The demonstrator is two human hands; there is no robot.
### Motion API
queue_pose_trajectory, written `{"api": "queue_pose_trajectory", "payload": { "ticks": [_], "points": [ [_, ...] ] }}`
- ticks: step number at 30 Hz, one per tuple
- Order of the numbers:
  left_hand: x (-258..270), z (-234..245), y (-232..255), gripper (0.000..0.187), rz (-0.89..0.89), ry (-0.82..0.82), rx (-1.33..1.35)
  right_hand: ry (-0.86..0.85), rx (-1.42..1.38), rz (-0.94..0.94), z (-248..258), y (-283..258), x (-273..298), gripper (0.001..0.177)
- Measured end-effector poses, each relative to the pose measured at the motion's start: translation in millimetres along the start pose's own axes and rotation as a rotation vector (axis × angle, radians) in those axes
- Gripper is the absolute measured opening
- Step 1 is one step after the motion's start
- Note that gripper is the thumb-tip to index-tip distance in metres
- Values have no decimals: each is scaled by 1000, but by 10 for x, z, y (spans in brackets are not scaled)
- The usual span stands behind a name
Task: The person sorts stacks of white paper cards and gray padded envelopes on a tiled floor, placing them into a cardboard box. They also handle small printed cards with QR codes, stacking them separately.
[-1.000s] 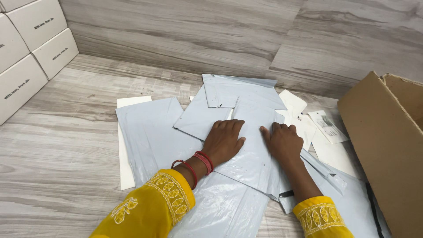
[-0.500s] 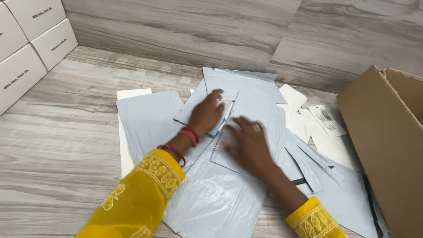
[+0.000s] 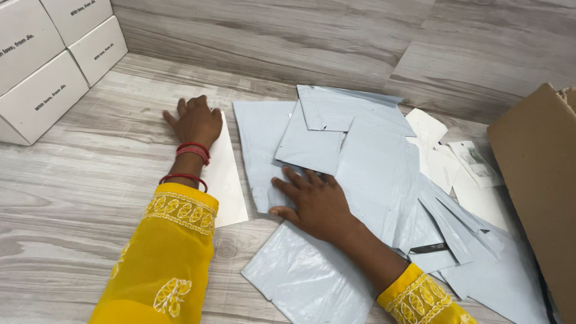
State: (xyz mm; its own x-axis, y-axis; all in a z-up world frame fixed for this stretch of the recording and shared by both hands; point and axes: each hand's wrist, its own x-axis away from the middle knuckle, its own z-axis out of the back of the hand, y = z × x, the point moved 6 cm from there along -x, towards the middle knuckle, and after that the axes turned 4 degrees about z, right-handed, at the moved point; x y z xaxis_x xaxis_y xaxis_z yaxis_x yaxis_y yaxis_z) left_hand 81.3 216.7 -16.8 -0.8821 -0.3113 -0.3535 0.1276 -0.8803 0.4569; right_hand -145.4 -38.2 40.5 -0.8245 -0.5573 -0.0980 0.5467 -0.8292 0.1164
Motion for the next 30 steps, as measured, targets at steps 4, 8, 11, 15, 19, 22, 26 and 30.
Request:
{"api": "queue_pose_trajectory", "payload": {
  "ticks": [4,8,11,15,19,22,26,30],
  "points": [
    [48,41,-129,65,5,-123,-204,-17,47,-143,-43,220,33,66],
    [128,128,101,74,-13,-285,-299,149,101,-145,-18,194,59,63],
    [179,253,269,74,-6,-293,-325,283,142,19,85,-49,91,59],
    [205,303,396,73,-4,-286,-327,308,-92,290,102,-649,19,68],
    [247,261,398,71,-32,-255,-308,222,-175,246,38,-815,-85,70],
    [199,289,403,67,-74,-193,-315,266,-140,250,35,-745,-94,68],
    [161,225,366,66,-11,-341,-213,372,-10,233,-40,-622,-82,53],
    [96,322,472,62,-48,-139,-101,368,-14,176,-106,-351,-169,48]
  ]
}}
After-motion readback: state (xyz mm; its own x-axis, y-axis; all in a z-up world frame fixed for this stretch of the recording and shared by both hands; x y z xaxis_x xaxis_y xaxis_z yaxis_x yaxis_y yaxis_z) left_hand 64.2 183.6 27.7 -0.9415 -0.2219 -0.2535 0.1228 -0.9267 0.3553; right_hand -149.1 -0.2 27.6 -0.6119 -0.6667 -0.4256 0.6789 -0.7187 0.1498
